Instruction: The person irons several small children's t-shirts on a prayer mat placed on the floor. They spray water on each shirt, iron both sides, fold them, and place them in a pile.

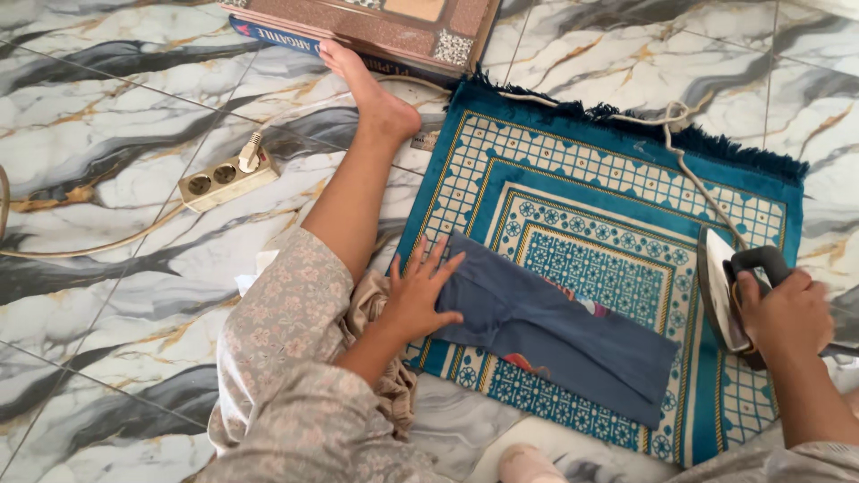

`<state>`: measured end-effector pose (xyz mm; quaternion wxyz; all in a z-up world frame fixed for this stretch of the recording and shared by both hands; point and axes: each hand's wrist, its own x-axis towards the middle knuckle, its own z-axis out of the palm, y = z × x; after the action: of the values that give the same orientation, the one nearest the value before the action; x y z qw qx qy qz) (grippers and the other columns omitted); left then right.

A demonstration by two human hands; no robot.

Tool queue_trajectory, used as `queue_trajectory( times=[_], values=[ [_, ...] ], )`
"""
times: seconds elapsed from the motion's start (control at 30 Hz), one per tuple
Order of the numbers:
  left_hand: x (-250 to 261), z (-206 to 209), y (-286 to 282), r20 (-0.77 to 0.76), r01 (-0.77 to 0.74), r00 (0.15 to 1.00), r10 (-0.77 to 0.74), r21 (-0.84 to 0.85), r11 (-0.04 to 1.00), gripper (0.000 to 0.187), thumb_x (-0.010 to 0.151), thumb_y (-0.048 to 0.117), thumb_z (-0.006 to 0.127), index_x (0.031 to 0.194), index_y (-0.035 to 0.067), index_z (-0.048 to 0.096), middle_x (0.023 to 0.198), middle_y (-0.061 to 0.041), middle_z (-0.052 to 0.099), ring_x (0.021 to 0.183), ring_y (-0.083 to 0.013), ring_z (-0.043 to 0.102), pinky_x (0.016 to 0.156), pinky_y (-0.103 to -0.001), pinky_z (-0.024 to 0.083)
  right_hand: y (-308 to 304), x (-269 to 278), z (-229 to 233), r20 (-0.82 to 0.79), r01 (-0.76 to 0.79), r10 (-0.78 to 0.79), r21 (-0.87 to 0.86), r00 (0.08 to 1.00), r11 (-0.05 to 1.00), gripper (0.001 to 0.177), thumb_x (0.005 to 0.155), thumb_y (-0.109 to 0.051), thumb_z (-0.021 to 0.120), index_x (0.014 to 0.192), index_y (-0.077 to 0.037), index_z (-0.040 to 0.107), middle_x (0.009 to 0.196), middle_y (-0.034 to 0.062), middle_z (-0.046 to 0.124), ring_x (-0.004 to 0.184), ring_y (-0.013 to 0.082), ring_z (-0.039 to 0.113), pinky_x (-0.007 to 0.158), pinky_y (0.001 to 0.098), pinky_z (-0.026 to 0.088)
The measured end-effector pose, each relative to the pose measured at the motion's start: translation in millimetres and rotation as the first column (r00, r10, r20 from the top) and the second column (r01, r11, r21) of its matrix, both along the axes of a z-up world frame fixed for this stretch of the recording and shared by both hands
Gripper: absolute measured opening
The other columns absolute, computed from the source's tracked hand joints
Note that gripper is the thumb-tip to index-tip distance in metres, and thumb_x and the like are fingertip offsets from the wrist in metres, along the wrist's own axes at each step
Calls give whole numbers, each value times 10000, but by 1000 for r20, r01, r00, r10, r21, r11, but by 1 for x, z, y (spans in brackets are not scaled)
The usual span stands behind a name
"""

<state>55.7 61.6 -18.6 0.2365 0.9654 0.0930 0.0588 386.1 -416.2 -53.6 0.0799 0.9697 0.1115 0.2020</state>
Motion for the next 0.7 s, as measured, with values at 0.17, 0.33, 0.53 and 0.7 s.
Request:
queue_trajectory(
  times=[0.17, 0.33, 0.53, 0.7],
  values=[
    [-20, -23, -21, -427, -412, 833, 351, -56, 909, 397, 956, 455, 686, 1026, 67, 736, 1085, -164, 726, 1040, -363, 693, 889, -479, 545, 34, 9, 51, -497, 189, -152, 25, 854, 982, 806, 968, -792, 617, 1033, -14, 818, 903, 237, 770, 896, 433, 741, 759, 498, 566],
    [-28, -35, -27, -512, -456, 783, 352, -89, 886, 388, 829, 422, 805, 885, 40, 766, 935, -185, 736, 892, -381, 723, 789, -487, 571, 189, -105, 135, -747, 43, 32, 81, 664, 996, 650, 760, -757, 639, 1144, -261, 810, 806, 102, 792, 694, 262, 781, 666, 421, 621],
    [-24, -39, -14, -576, -499, 753, 318, -185, 846, 264, 777, 330, 861, 855, 83, 812, 926, -165, 760, 906, -341, 739, 821, -458, 572, 346, -203, 103, -590, -353, 415, 223, 693, 908, 712, 803, -796, 621, 911, -116, 802, 768, 133, 747, 699, 302, 745, 646, 429, 599],
    [-24, -27, -12, -590, -488, 750, 297, -192, 851, 268, 784, 313, 872, 865, 68, 803, 929, -183, 753, 908, -360, 738, 816, -462, 580, 324, -192, 89, -664, -308, 337, 166, 667, 937, 710, 759, -793, 631, 907, -119, 801, 739, 137, 743, 651, 314, 743, 603, 430, 592]
  ],
)
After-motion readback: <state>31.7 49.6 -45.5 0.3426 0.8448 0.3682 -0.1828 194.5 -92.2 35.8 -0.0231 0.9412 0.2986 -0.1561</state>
